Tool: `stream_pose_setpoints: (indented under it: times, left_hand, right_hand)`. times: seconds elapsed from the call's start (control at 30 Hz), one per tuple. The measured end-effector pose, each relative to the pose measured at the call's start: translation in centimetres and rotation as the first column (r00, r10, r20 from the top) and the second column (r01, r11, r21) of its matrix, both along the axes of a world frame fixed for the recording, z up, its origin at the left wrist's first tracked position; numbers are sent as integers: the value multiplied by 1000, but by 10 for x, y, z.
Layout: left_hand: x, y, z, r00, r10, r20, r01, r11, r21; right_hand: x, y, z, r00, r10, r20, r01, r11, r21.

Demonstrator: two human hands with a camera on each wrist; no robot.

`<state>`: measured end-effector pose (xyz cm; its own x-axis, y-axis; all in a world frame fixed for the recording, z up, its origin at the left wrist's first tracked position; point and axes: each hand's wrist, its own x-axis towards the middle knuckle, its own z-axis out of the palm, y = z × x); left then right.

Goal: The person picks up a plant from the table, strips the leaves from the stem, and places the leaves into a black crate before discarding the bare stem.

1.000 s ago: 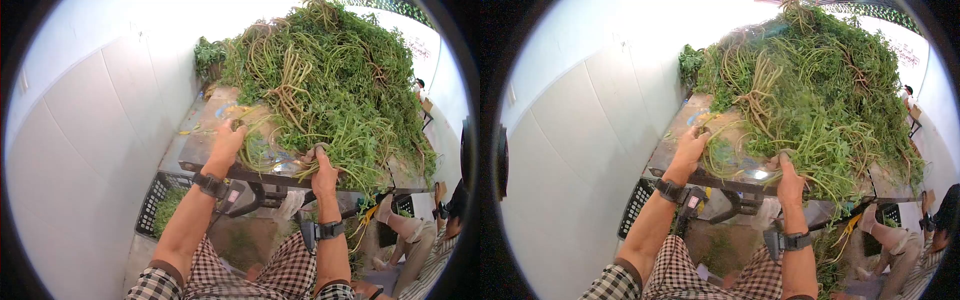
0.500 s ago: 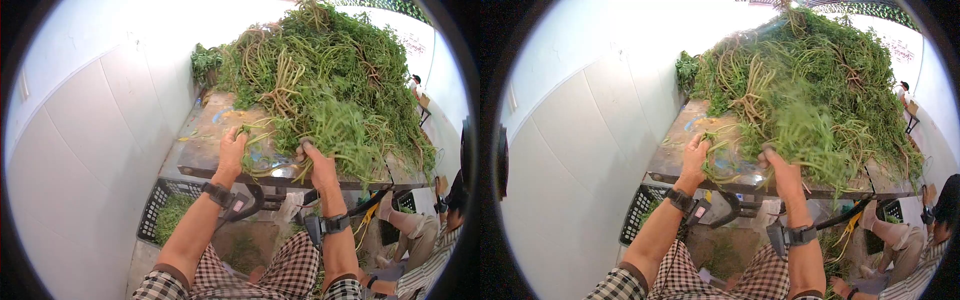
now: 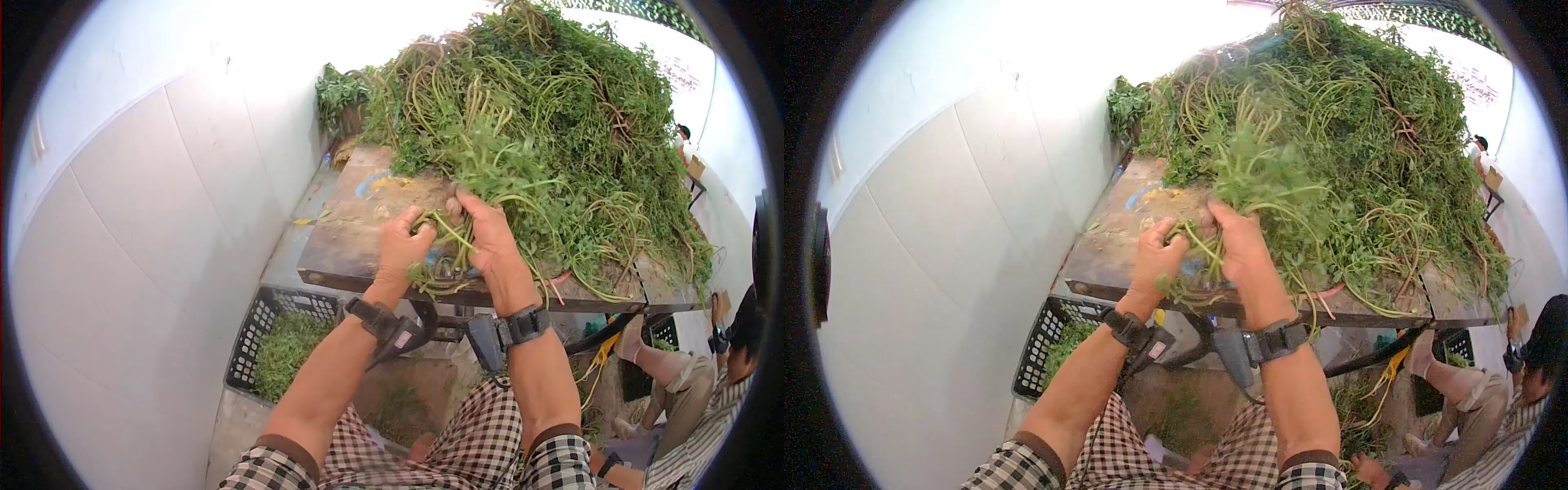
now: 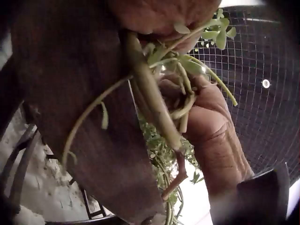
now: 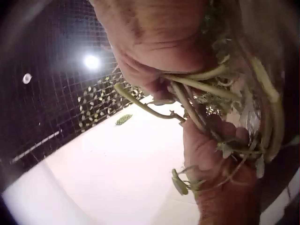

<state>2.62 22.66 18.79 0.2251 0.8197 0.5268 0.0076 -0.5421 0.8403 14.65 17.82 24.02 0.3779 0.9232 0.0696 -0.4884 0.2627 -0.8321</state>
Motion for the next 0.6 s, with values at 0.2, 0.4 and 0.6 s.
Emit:
stream_pose_setpoints:
  times: [0.2,0.4,0.6]
  left_hand:
    - [16,18,-7,972,223,-75,-225,974,-20]
    - [4,10,-4,981,73,179,-14,951,-308]
    - [5,7,-2,943,-48,329,154,940,-304]
  right_hand:
    - [6,-8,-2,768,-262,584,222,965,141]
    - [30,-41,10,897,-207,390,243,969,-44]
    - [18,-27,15,793,86,603,171,919,-355]
